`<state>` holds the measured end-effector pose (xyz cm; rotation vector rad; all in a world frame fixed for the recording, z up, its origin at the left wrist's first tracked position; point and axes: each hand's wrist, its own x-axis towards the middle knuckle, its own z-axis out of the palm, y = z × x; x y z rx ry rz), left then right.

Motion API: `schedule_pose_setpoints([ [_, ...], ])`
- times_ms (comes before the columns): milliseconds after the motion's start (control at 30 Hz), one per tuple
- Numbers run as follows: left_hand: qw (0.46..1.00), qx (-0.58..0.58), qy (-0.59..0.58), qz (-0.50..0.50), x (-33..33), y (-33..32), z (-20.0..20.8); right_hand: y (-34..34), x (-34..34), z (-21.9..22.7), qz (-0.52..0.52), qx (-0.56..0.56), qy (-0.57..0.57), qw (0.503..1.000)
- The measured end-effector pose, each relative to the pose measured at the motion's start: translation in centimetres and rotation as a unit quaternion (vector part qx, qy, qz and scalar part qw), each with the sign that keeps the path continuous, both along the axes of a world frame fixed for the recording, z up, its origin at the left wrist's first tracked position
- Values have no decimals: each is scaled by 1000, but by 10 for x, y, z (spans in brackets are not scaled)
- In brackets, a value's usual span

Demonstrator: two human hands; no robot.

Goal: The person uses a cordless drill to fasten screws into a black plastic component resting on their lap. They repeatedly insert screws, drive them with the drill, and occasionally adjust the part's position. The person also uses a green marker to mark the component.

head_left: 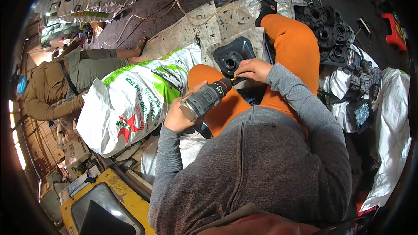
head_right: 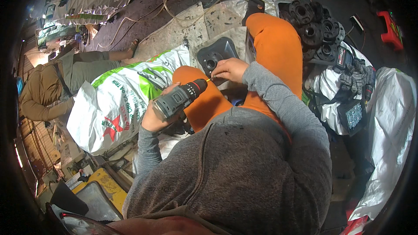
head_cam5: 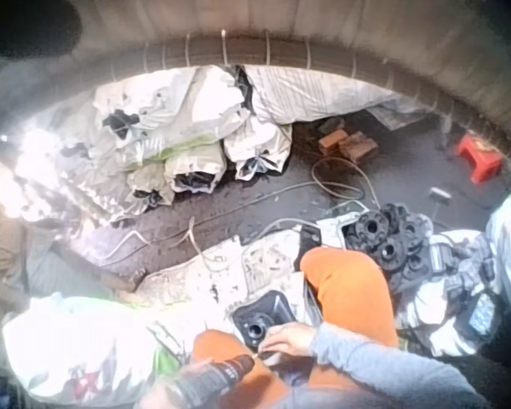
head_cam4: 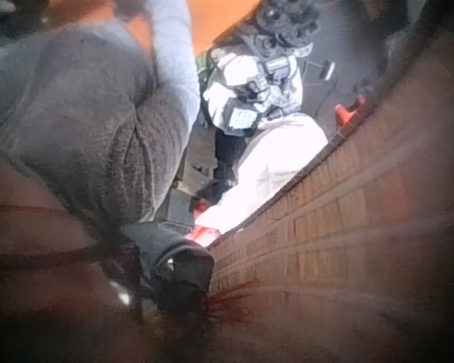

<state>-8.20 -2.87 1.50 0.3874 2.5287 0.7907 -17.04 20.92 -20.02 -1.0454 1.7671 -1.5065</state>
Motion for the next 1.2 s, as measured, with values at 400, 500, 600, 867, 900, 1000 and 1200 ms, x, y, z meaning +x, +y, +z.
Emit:
schedule_pose_setpoints([
  [400, 972, 138, -103, 161, 20, -22, -5, 12, -8, 20, 115, 14, -302, 946],
  [500, 982, 135, -48, 123, 17, -13, -2, 13, -8, 22, 135, 6, -310, 941],
  [600, 999, 35, 5, -1, 12, -14, 0, 12, -9, 24, 167, 15, -312, 935],
  [867, 995, 51, -44, 67, 8, -2, 5, 8, -10, 4, 139, 51, -383, 912],
  [900, 994, 58, -29, 84, 9, -7, -1, 10, -5, 17, 75, 39, -405, 910],
  [1000, 996, 37, 30, 70, 0, -19, -10, 0, 0, 4, -210, 33, -452, 867],
  [1200, 990, 36, -13, 137, -40, -9, -39, -67, 11, -81, -515, -3, -372, 772],
])
